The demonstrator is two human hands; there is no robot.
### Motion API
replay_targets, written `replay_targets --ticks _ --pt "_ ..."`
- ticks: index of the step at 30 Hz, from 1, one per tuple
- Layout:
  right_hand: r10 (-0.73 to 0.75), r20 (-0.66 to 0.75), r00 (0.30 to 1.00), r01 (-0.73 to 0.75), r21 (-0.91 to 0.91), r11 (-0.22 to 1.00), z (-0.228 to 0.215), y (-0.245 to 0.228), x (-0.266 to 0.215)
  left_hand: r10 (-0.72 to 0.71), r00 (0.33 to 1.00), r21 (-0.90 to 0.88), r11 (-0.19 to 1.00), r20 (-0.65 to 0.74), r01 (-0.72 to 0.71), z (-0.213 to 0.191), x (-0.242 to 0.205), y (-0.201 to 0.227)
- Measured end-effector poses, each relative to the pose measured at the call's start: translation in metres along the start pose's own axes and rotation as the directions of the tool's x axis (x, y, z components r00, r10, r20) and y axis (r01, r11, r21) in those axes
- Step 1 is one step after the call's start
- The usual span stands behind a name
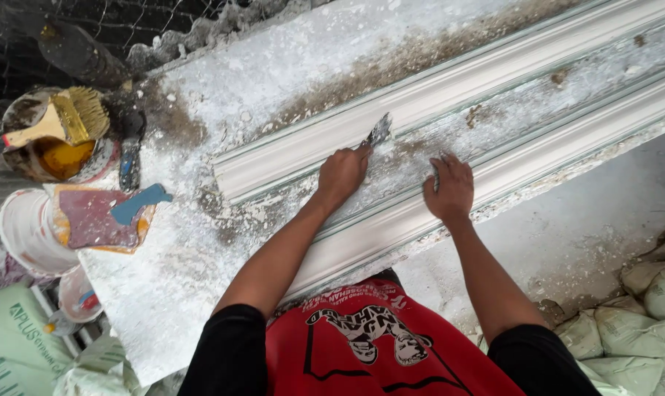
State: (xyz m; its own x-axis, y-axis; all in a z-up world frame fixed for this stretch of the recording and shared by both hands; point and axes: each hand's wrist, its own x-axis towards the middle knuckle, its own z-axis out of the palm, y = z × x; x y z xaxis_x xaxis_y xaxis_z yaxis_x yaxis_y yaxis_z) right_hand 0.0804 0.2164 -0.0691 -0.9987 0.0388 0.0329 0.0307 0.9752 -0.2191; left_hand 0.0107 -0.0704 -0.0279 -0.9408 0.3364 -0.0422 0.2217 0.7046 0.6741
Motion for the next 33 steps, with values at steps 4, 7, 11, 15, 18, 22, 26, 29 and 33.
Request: replay_targets --ticks 4,7,11,15,18,22,26,29,33 --pt "-0.022 -0.069 0.997 0.025 0.042 0.999 -0.006 -0.003 -0.004 0.006 1.000 -0.023 1.000 -0.017 -0.006 -0.024 -0.015 0.000" --pt "-0.018 -0.068 0.998 0.021 0.038 0.999 -0.005 -0.004 -0.002 -0.042 0.999 -0.021 0.999 0.017 0.042 -0.050 -0.034 -0.009" --pt "-0.011 -0.064 0.998 0.013 0.042 0.999 -0.003 -0.004 -0.003 -0.070 0.997 0.021 0.997 0.022 0.069 -0.033 -0.020 -0.003" --pt "-0.025 -0.062 0.998 0.027 0.020 0.999 -0.001 0.000 0.000 -0.063 0.998 0.005 0.998 0.016 0.063 0.032 0.041 0.029" --pt "-0.035 -0.071 0.997 0.037 0.020 0.999 -0.003 -0.001 -0.002 -0.059 0.998 -0.063 0.996 0.014 0.059 0.054 0.065 0.059" --pt "-0.021 -0.054 0.998 0.023 0.038 0.999 -0.005 -0.003 -0.001 -0.101 0.989 0.005 0.995 0.105 0.101 0.031 0.053 0.054" --pt "-0.035 -0.044 0.998 0.038 0.061 0.997 -0.003 0.000 0.001 -0.062 0.997 0.027 0.998 0.039 0.061 0.009 0.034 0.047" --pt "-0.065 -0.051 0.997 0.068 0.062 0.996 -0.001 0.004 0.002 -0.060 0.998 0.033 0.998 0.034 0.059 0.025 0.054 0.062" --pt "-0.137 -0.021 0.990 0.138 0.148 0.979 -0.009 0.006 0.002 -0.064 0.996 0.068 0.996 0.064 0.060 0.063 0.102 0.102"
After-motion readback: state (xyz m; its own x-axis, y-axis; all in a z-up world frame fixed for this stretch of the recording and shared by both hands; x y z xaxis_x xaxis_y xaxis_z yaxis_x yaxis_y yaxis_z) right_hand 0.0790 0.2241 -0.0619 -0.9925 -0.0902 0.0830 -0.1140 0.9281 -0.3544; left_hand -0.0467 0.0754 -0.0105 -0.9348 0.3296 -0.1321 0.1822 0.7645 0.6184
